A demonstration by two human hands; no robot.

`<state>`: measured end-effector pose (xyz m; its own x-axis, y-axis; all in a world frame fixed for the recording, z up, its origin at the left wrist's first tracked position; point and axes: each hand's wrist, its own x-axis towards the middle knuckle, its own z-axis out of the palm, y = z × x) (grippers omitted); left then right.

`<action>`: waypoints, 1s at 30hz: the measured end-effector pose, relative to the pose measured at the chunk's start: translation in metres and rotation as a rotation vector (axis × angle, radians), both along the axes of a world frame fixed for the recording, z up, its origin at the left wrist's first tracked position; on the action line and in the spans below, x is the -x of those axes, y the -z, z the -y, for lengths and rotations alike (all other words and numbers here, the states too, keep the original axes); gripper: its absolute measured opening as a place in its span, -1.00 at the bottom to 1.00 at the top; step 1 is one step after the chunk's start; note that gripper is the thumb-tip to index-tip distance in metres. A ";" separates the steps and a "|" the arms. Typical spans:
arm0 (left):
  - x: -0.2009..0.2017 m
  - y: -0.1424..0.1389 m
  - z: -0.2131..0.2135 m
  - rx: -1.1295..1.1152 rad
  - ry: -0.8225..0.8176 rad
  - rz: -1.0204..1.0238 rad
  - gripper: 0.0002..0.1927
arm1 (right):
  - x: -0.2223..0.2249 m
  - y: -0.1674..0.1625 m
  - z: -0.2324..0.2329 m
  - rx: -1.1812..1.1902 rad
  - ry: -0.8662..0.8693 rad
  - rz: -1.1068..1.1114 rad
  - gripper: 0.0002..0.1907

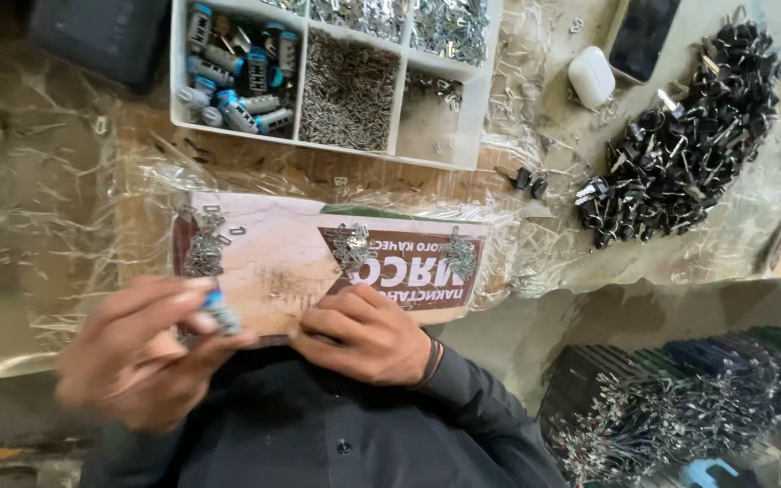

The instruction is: The person sits at a workbench and assembles small metal components by hand, picking parts from a compartmented plastic box and fitting pieces together over a printed sheet, placing finished assemblies on the sheet. The person repeats this assembly cycle throughout the clip.

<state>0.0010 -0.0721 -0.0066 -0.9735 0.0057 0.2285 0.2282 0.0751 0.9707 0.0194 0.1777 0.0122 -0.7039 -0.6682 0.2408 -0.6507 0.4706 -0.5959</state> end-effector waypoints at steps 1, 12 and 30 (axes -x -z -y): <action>0.003 -0.001 -0.005 0.054 0.062 -0.032 -0.55 | -0.004 0.002 -0.006 0.103 -0.011 0.056 -0.75; 0.017 -0.005 -0.048 0.110 0.285 -0.215 -0.56 | -0.034 -0.001 0.004 0.698 0.821 0.401 -0.76; 0.012 -0.006 -0.050 0.135 0.302 -0.222 -0.53 | -0.029 -0.010 -0.005 0.627 0.623 0.247 -0.74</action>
